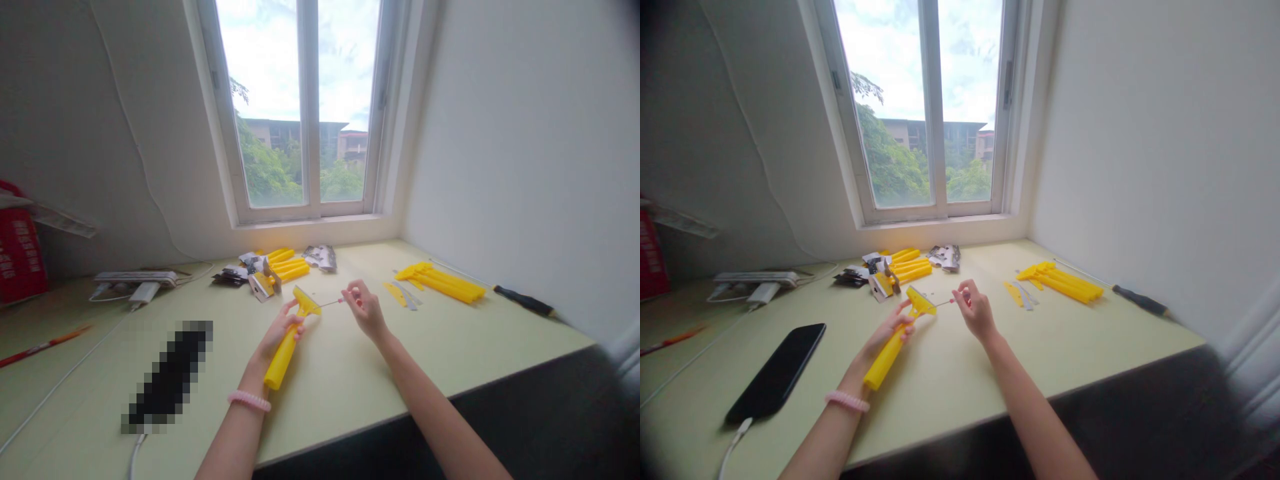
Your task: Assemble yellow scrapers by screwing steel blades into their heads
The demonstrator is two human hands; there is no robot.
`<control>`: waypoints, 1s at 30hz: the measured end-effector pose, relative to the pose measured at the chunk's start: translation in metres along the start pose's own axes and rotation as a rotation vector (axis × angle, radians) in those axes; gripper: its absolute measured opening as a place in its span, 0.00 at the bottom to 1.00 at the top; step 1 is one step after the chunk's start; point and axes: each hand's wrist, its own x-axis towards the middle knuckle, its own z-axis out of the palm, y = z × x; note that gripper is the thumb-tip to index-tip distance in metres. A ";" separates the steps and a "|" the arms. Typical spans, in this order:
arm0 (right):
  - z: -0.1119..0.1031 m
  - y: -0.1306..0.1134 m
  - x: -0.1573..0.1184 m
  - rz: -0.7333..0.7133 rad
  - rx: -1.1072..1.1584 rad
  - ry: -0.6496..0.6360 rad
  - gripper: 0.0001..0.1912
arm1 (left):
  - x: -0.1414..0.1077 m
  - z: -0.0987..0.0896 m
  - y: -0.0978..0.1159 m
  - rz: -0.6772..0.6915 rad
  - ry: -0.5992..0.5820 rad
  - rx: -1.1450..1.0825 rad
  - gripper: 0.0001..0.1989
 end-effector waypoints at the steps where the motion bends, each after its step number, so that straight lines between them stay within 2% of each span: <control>1: 0.000 0.000 0.000 0.003 -0.014 -0.005 0.08 | 0.000 0.000 0.000 -0.002 -0.001 -0.009 0.31; 5: -0.001 0.003 0.000 -0.007 -0.027 -0.042 0.07 | -0.002 0.001 0.001 -0.004 0.006 -0.032 0.32; 9: -0.001 0.002 0.000 -0.050 -0.013 0.000 0.04 | -0.003 0.002 0.001 -0.004 0.009 -0.044 0.32; 19: -0.001 0.001 0.000 0.004 -0.028 0.006 0.10 | 0.001 -0.004 -0.001 -0.014 -0.024 -0.061 0.33; 25: 0.001 0.004 0.001 -0.065 -0.029 -0.015 0.05 | -0.001 0.000 0.001 -0.019 0.010 -0.065 0.33; 30: -0.001 0.002 0.001 -0.088 0.013 -0.026 0.06 | 0.001 -0.002 0.000 -0.015 0.011 -0.051 0.34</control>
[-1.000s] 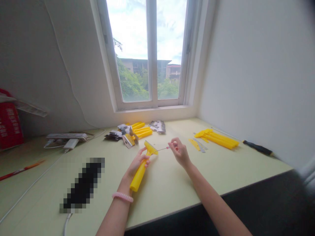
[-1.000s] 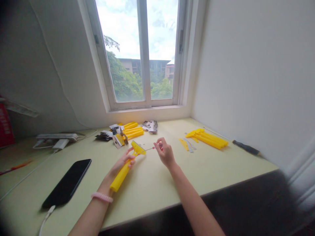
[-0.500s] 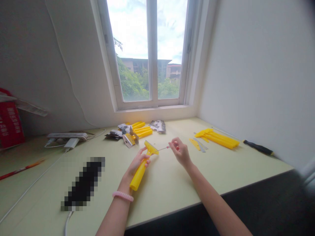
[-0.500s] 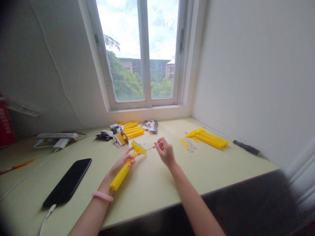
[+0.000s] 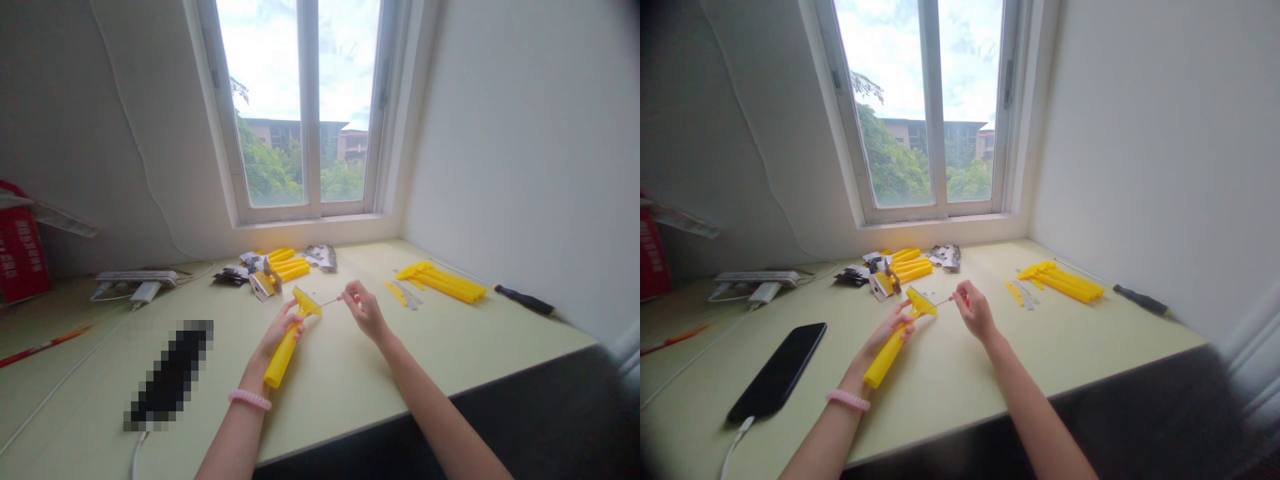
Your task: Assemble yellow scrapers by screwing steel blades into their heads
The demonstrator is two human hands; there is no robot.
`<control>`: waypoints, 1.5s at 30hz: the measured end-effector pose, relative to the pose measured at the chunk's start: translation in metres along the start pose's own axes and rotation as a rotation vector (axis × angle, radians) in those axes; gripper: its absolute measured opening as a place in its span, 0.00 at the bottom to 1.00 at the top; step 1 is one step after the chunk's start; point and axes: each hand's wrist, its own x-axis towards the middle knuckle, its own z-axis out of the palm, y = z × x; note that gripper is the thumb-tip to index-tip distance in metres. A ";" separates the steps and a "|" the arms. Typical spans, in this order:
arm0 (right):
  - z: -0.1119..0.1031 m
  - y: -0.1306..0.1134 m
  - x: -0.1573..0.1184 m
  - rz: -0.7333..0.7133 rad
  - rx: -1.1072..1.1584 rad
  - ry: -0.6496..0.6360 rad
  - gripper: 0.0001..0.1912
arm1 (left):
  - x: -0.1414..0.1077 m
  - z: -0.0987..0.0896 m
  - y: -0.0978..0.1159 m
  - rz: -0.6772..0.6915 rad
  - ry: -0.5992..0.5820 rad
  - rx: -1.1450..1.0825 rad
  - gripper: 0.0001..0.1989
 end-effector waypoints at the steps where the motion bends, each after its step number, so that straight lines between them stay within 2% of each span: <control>1: 0.000 -0.001 0.000 0.003 0.006 0.005 0.06 | 0.000 -0.001 0.000 0.007 -0.001 0.002 0.34; 8: -0.001 -0.002 -0.001 0.093 0.031 0.065 0.11 | 0.003 -0.005 -0.002 0.010 -0.028 0.029 0.33; 11: 0.000 0.000 -0.001 0.115 0.036 0.053 0.11 | 0.002 -0.005 -0.002 0.018 -0.030 0.034 0.33; 16: 0.002 0.003 -0.002 0.062 -0.016 -0.058 0.07 | 0.000 -0.004 -0.001 0.008 -0.013 0.021 0.33; 20: 0.002 0.002 -0.001 0.014 0.002 -0.028 0.05 | 0.001 -0.004 0.000 0.012 -0.025 0.014 0.32; 33: -0.001 -0.005 -0.001 0.062 0.055 0.053 0.11 | 0.003 -0.006 -0.002 0.011 -0.032 0.022 0.32; 39: 0.001 -0.002 0.000 0.029 0.033 -0.016 0.09 | 0.001 -0.004 0.000 -0.010 -0.019 -0.034 0.32; 45: 0.000 -0.003 -0.001 0.072 0.049 -0.003 0.11 | -0.001 0.000 0.001 0.001 0.020 -0.012 0.32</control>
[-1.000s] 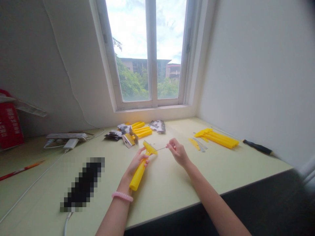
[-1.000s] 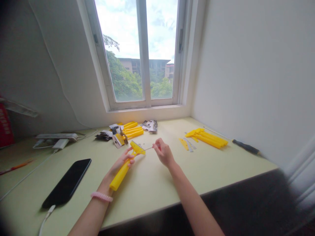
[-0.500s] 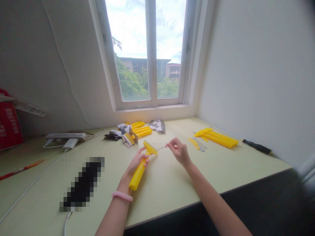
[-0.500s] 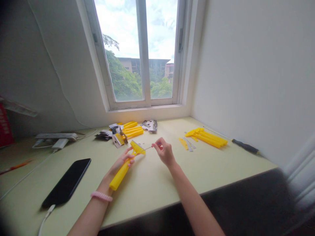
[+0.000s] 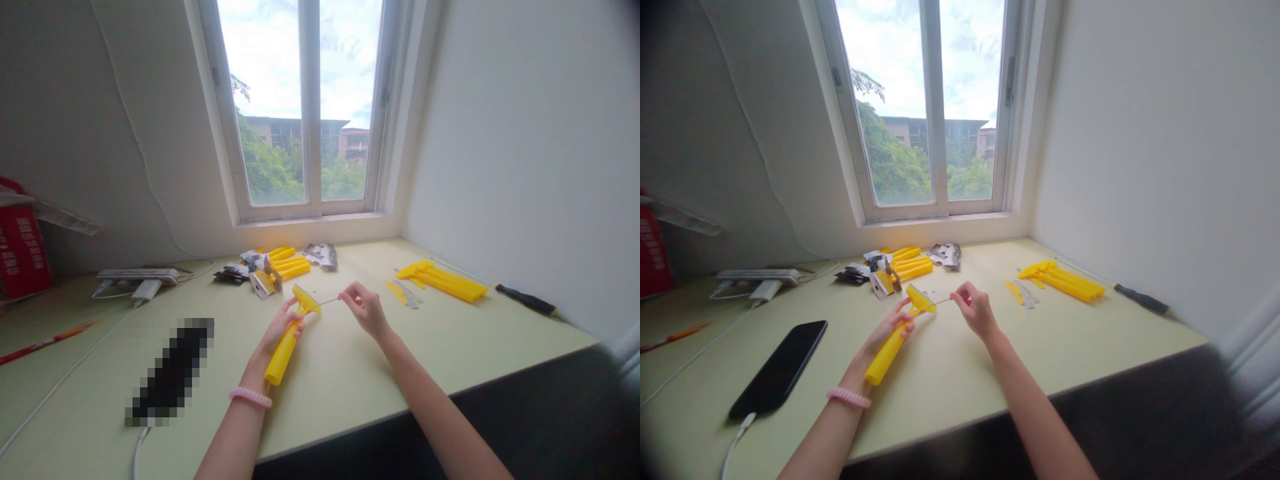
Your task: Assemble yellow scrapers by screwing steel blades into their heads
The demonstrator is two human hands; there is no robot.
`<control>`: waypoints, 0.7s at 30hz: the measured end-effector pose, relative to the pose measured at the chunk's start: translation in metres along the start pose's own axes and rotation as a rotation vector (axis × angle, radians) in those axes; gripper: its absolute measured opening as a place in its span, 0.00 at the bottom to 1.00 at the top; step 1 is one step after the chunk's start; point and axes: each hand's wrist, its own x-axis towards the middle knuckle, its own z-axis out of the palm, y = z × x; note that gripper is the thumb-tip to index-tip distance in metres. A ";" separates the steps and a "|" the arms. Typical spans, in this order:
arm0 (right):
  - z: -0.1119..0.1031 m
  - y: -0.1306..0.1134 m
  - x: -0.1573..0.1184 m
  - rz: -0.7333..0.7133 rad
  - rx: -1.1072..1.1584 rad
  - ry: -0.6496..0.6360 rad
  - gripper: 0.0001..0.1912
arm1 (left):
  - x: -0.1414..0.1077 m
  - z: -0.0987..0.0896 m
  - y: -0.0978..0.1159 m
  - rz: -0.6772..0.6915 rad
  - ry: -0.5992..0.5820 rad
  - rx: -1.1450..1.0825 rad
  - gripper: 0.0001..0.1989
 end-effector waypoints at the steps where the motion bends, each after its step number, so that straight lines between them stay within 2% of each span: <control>1: 0.000 0.000 0.001 0.010 0.019 0.014 0.12 | 0.000 0.001 0.000 0.001 0.003 -0.010 0.32; 5: -0.002 0.009 0.005 0.114 0.068 0.172 0.15 | 0.001 0.001 0.002 0.026 0.002 -0.085 0.33; 7: -0.003 0.019 0.007 0.200 -0.038 0.219 0.17 | 0.002 0.000 0.002 0.044 0.008 -0.106 0.34; 9: -0.005 0.030 0.007 0.291 -0.228 0.167 0.16 | 0.004 -0.002 0.002 0.055 0.015 -0.116 0.34; 12: -0.004 0.038 0.003 0.370 -0.484 -0.004 0.14 | 0.005 -0.003 0.002 0.065 0.026 -0.133 0.35; 14: 0.000 0.036 -0.001 0.370 -0.631 -0.092 0.14 | 0.005 -0.004 0.002 0.068 0.030 -0.150 0.35; 17: 0.009 0.029 -0.002 0.370 -0.831 -0.139 0.13 | 0.005 -0.003 0.002 0.070 0.029 -0.175 0.35; 21: 0.029 0.025 0.010 0.313 -0.872 -0.207 0.15 | 0.005 -0.004 0.002 0.059 0.039 -0.189 0.34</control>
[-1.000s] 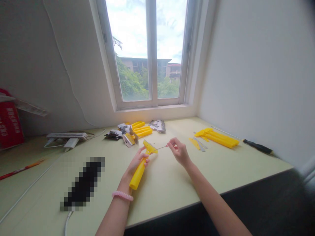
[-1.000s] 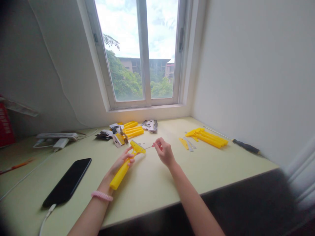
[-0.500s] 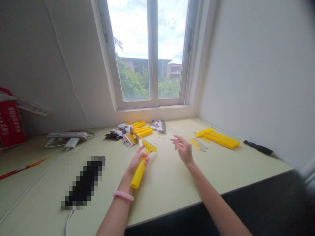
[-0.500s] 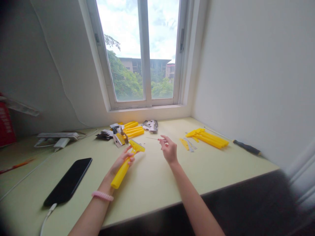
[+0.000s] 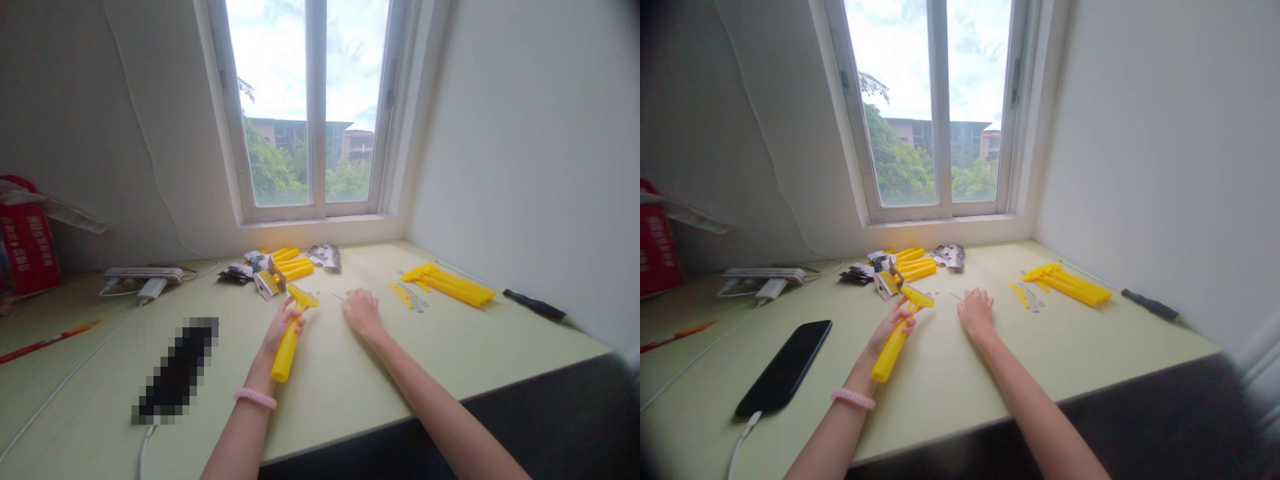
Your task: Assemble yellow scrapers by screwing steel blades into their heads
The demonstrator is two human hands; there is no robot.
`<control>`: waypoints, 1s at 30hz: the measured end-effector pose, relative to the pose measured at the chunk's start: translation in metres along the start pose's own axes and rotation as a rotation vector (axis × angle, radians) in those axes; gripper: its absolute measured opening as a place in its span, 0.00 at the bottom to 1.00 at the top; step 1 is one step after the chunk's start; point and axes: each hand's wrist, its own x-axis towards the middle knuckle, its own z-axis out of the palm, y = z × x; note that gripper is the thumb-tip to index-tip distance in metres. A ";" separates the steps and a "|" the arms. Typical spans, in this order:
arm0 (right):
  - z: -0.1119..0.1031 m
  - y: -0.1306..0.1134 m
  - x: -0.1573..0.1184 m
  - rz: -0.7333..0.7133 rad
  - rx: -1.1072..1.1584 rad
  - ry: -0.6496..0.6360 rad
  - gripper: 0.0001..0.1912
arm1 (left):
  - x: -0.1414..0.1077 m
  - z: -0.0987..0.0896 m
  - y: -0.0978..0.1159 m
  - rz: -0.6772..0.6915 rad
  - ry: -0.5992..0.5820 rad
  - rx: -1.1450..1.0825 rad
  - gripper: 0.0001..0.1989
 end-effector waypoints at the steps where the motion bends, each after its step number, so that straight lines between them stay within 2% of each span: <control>1: 0.002 -0.006 0.005 -0.049 0.024 -0.010 0.15 | 0.000 0.000 0.000 -0.002 0.000 -0.001 0.34; 6: 0.015 -0.035 0.032 -0.262 0.100 -0.055 0.15 | 0.003 -0.002 -0.001 -0.002 -0.017 0.017 0.32; 11: 0.022 -0.054 0.046 -0.276 0.072 -0.067 0.13 | 0.005 -0.003 -0.001 -0.028 0.002 0.025 0.33; 15: 0.024 -0.054 0.047 -0.268 0.091 -0.057 0.12 | 0.006 -0.004 -0.001 -0.033 0.002 0.016 0.32; 21: 0.018 -0.040 0.047 -0.248 0.204 -0.021 0.11 | 0.006 -0.002 -0.003 -0.027 -0.001 0.035 0.30; 26: 0.004 -0.032 0.043 -0.226 0.429 0.010 0.08 | 0.003 0.000 -0.005 -0.011 -0.029 0.052 0.31; 30: -0.006 -0.039 0.027 -0.279 0.978 -0.003 0.07 | 0.000 0.002 -0.005 -0.025 -0.067 0.067 0.32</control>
